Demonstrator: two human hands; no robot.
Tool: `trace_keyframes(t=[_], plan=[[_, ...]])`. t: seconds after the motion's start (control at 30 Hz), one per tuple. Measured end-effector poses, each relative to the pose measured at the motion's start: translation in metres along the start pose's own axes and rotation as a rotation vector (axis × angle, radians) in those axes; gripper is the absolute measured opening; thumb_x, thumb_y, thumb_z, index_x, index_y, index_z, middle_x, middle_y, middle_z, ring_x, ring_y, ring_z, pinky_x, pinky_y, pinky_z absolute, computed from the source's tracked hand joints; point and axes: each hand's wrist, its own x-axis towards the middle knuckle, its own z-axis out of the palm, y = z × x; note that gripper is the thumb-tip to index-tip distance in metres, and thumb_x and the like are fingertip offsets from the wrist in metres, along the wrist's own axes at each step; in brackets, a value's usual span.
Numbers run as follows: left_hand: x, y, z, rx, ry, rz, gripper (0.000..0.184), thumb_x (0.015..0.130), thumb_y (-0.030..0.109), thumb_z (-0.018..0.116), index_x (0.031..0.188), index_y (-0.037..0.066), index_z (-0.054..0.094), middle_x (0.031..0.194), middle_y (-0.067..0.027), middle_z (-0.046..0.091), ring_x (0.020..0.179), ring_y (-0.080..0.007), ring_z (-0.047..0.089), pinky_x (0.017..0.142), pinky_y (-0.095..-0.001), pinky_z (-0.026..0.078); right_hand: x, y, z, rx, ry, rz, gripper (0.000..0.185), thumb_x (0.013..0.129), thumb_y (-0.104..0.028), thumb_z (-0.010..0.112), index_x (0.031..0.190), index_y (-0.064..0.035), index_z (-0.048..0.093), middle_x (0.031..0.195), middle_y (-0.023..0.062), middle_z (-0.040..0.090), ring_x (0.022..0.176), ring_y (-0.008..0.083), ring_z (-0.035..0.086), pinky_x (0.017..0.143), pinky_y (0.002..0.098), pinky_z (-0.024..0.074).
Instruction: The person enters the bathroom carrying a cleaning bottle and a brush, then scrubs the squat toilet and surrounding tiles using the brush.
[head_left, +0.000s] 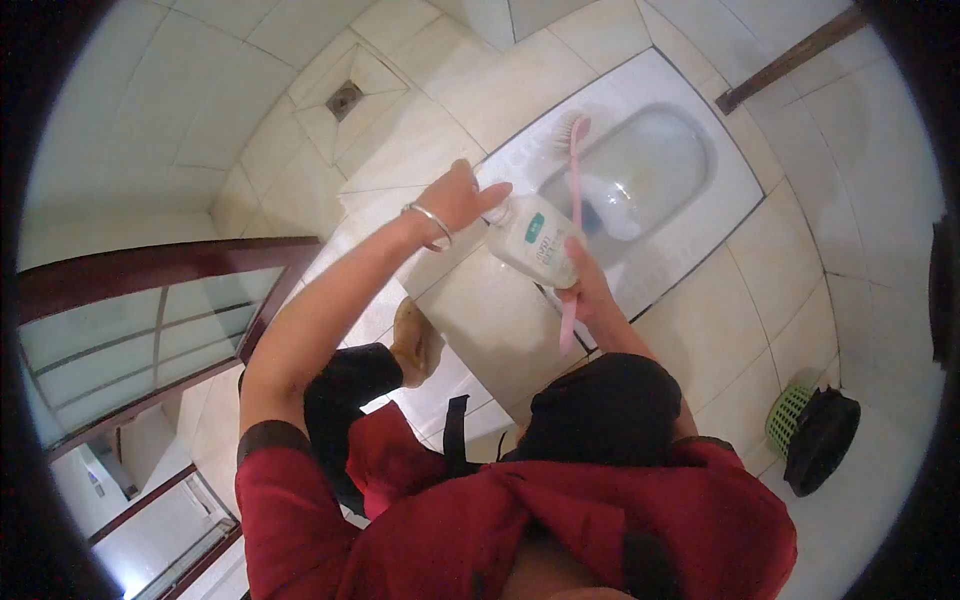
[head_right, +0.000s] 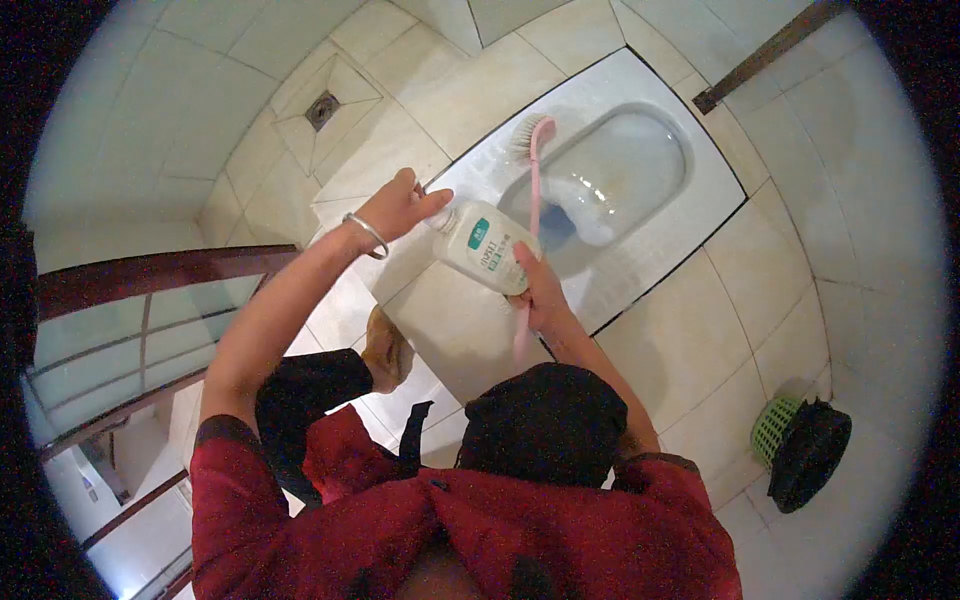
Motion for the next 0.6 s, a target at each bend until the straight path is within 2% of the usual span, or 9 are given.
trace_keyframes(t=[0.03, 0.1, 0.13, 0.37, 0.43, 0.47, 0.5, 0.57, 0.6], plan=[[0.001, -0.003, -0.004, -0.001, 0.001, 0.003, 0.058, 0.078, 0.051, 0.056, 0.081, -0.006, 0.047, 0.067, -0.013, 0.053, 0.065, -0.0173, 0.051, 0.057, -0.0287, 0.043, -0.004, 0.0, 0.006, -0.049, 0.015, -0.045, 0.038, 0.082, -0.039, 0.056, 0.102, -0.0083, 0.047, 0.07, -0.001, 0.052, 0.044, 0.0038, 0.04, 0.033, 0.0178, 0.0284], [0.0, -0.008, -0.014, 0.021, -0.169, -0.02, 0.075, 0.07, 0.061, 0.058, 0.085, -0.012, 0.048, 0.069, -0.016, 0.054, 0.067, -0.0198, 0.052, 0.058, -0.0289, 0.044, -0.01, 0.002, 0.018, -0.062, 0.069, -0.039, 0.037, 0.081, -0.037, 0.057, 0.103, -0.009, 0.045, 0.072, -0.0013, 0.052, 0.046, 0.0034, 0.041, 0.033, 0.0175, 0.0277], [-0.002, -0.007, -0.016, 0.045, -0.175, -0.036, 0.086, 0.068, 0.061, 0.059, 0.095, -0.02, 0.048, 0.085, -0.0288, 0.058, 0.075, -0.0292, 0.059, 0.066, -0.0336, 0.046, -0.011, 0.002, 0.023, -0.074, 0.122, -0.031, 0.037, 0.081, -0.035, 0.058, 0.104, -0.0097, 0.044, 0.073, -0.0016, 0.051, 0.048, 0.003, 0.042, 0.034, 0.0172, 0.027], [-0.008, 0.008, -0.024, 0.052, -0.223, -0.065, 0.086, 0.067, 0.06, 0.061, 0.094, -0.02, 0.046, 0.079, -0.0263, 0.057, 0.073, -0.0256, 0.057, 0.059, -0.0339, 0.047, -0.013, 0.007, 0.028, 0.019, 0.029, -0.018, 0.037, 0.081, -0.034, 0.058, 0.104, -0.0116, 0.042, 0.072, -0.0022, 0.051, 0.047, 0.0029, 0.041, 0.034, 0.0171, 0.025], [-0.018, 0.013, -0.025, -0.182, -0.054, -0.236, 0.083, 0.066, 0.064, 0.06, 0.097, -0.011, 0.043, 0.075, -0.0168, 0.055, 0.066, -0.019, 0.053, 0.053, -0.0284, 0.045, -0.008, 0.003, 0.025, 0.033, 0.01, 0.046, 0.036, 0.081, -0.034, 0.057, 0.105, -0.0116, 0.041, 0.072, -0.0018, 0.05, 0.047, 0.0032, 0.04, 0.033, 0.0176, 0.0243], [-0.021, -0.001, -0.009, -0.348, 0.15, -0.254, 0.081, 0.066, 0.056, 0.065, 0.108, -0.008, 0.037, 0.086, -0.0186, 0.055, 0.073, -0.0195, 0.055, 0.059, -0.0294, 0.048, -0.009, 0.004, 0.027, 0.034, 0.009, 0.048, 0.036, 0.081, -0.034, 0.057, 0.105, -0.0116, 0.041, 0.072, -0.0018, 0.05, 0.047, 0.0032, 0.04, 0.033, 0.0176, 0.0243], [-0.034, -0.009, 0.002, -0.348, 0.151, -0.256, 0.081, 0.066, 0.056, 0.065, 0.108, -0.008, 0.037, 0.086, -0.0186, 0.055, 0.073, -0.0195, 0.055, 0.059, -0.0294, 0.048, -0.012, 0.004, 0.033, 0.028, -0.022, 0.044, 0.037, 0.081, -0.034, 0.057, 0.105, -0.0107, 0.041, 0.073, -0.001, 0.049, 0.047, 0.0036, 0.04, 0.033, 0.0178, 0.0245], [-0.062, -0.02, 0.02, -0.723, 0.028, -0.303, 0.077, 0.065, 0.039, 0.073, 0.115, -0.004, 0.034, 0.099, -0.0189, 0.053, 0.085, -0.0208, 0.056, 0.069, -0.0304, 0.049, -0.018, 0.009, 0.047, 0.023, -0.054, 0.042, 0.037, 0.082, -0.033, 0.057, 0.106, -0.0099, 0.041, 0.074, -0.0003, 0.049, 0.047, 0.0041, 0.039, 0.033, 0.018, 0.0248], [-0.069, -0.019, 0.026, -0.728, 0.028, -0.305, 0.077, 0.065, 0.039, 0.073, 0.115, -0.004, 0.034, 0.099, -0.0189, 0.053, 0.085, -0.0208, 0.056, 0.069, -0.0304, 0.049, -0.024, 0.014, 0.054, -0.041, -0.014, 0.032, 0.038, 0.082, -0.033, 0.057, 0.107, -0.0089, 0.04, 0.076, 0.001, 0.049, 0.047, 0.0047, 0.04, 0.033, 0.0182, 0.0251]])
